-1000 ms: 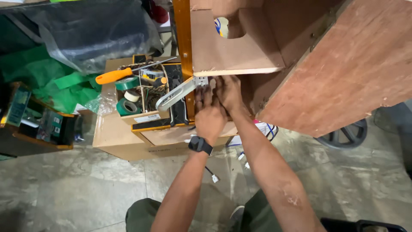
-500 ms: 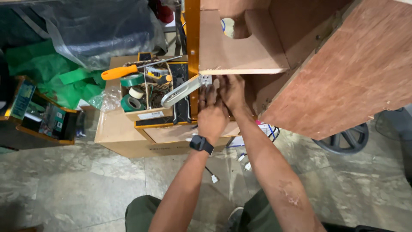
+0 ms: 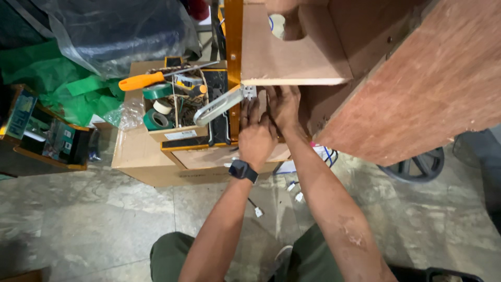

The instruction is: The person works inside an open wooden enclosure, wiring a power strip and connecting cables, then retrieves a white box from a shelf and returns to the bench. They handle a perforated metal power supply unit, connecting wires to its terminals and positioning it in the enclosure.

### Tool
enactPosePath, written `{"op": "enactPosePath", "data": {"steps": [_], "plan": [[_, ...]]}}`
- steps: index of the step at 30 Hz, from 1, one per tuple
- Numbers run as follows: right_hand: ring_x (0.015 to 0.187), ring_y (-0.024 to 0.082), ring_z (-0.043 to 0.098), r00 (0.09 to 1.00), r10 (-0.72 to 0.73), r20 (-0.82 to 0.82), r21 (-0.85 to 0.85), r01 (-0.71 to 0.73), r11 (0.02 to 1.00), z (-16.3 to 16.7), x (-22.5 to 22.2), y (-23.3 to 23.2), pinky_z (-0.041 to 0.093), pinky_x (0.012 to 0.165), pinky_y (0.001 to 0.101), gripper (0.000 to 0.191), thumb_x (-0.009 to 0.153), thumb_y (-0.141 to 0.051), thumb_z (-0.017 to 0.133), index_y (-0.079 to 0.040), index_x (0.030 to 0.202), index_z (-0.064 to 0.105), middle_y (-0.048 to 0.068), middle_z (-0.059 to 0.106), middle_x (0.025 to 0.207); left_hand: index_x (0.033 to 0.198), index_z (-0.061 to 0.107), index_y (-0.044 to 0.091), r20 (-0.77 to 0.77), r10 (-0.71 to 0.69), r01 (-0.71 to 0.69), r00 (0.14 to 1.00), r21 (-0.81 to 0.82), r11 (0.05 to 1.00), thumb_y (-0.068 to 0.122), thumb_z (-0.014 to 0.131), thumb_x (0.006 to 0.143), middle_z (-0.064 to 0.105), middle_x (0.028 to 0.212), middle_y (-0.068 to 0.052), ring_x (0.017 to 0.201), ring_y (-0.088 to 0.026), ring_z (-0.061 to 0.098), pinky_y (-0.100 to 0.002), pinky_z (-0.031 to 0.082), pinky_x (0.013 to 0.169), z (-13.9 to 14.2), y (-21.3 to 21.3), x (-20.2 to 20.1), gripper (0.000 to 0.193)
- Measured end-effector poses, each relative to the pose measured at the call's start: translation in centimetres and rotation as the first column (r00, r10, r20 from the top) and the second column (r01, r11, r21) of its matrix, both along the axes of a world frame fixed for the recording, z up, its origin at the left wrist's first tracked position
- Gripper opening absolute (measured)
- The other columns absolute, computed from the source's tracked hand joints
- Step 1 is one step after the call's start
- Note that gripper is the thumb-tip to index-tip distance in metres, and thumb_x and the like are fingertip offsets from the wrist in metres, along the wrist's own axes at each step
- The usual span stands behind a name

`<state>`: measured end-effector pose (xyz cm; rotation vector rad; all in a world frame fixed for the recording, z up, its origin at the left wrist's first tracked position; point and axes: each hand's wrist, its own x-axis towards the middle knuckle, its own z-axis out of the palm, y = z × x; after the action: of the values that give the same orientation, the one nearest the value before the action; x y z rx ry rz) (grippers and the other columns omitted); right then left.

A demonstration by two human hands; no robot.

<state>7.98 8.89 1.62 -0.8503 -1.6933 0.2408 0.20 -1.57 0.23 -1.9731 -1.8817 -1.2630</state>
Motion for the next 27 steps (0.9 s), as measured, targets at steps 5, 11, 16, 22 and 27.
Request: {"op": "enactPosePath", "data": {"steps": [5, 11, 16, 22, 27], "plan": [[0.084, 0.036, 0.070, 0.996, 0.086, -0.034, -0.073, -0.088, 0.993, -0.1, 0.0, 0.1, 0.056, 0.076, 0.0402, 0.014, 0.095, 0.001, 0.071, -0.004, 0.109, 0.069, 0.018, 0.073, 0.094, 0.121, 0.070, -0.006, -0.036, 0.016, -0.012, 0.999, 0.098, 0.995, 0.013, 0.062, 0.088, 0.049, 0.153, -0.018, 0.144, -0.045, 0.040, -0.051, 0.034, 0.123, 0.2, 0.0, -0.1, 0.038], [0.084, 0.038, 0.070, 1.000, 0.011, -0.029, -0.024, -0.012, 1.000, -0.5, 0.0, 0.4, 0.056, 0.076, 0.0421, 0.013, 0.093, -0.002, 0.073, -0.005, 0.105, 0.071, 0.020, 0.073, 0.094, 0.115, 0.071, -0.004, -0.007, 0.029, -0.029, 1.000, 0.038, 0.999, 0.013, 0.062, 0.089, 0.052, 0.149, -0.020, 0.145, -0.045, 0.041, -0.051, 0.034, 0.123, -0.1, 0.0, -0.1, 0.032], [0.080, 0.039, 0.069, 0.998, -0.035, 0.044, -0.005, 0.035, 0.999, -1.0, 0.1, 0.8, 0.054, 0.073, 0.0433, 0.011, 0.092, -0.003, 0.075, -0.001, 0.102, 0.069, 0.021, 0.071, 0.088, 0.112, 0.071, -0.006, -0.028, 0.024, -0.022, 0.999, 0.076, 0.997, 0.014, 0.062, 0.085, 0.054, 0.146, -0.023, 0.141, -0.046, 0.042, -0.052, 0.034, 0.120, 0.0, 0.1, -0.1, 0.034], [0.080, 0.027, 0.073, 0.988, 0.041, -0.147, -0.038, -0.047, 0.998, -1.5, -0.3, 1.2, 0.058, 0.075, 0.0364, 0.011, 0.094, 0.003, 0.069, -0.002, 0.103, 0.071, 0.016, 0.076, 0.091, 0.109, 0.072, -0.005, -0.004, 0.022, -0.021, 1.000, 0.073, 0.997, 0.012, 0.061, 0.088, 0.054, 0.149, -0.021, 0.142, -0.045, 0.044, -0.050, 0.036, 0.120, -0.1, -0.1, 0.0, 0.029], [0.083, 0.024, 0.073, 0.994, 0.052, -0.097, -0.037, -0.056, 0.998, -0.8, 0.1, 0.6, 0.058, 0.076, 0.0354, 0.012, 0.092, 0.003, 0.071, -0.001, 0.103, 0.070, 0.016, 0.075, 0.093, 0.111, 0.070, -0.006, -0.048, 0.026, -0.024, 0.998, 0.053, 0.998, 0.013, 0.062, 0.086, 0.053, 0.147, -0.024, 0.143, -0.046, 0.043, -0.051, 0.035, 0.120, -0.3, 0.2, -0.1, 0.033]]}}
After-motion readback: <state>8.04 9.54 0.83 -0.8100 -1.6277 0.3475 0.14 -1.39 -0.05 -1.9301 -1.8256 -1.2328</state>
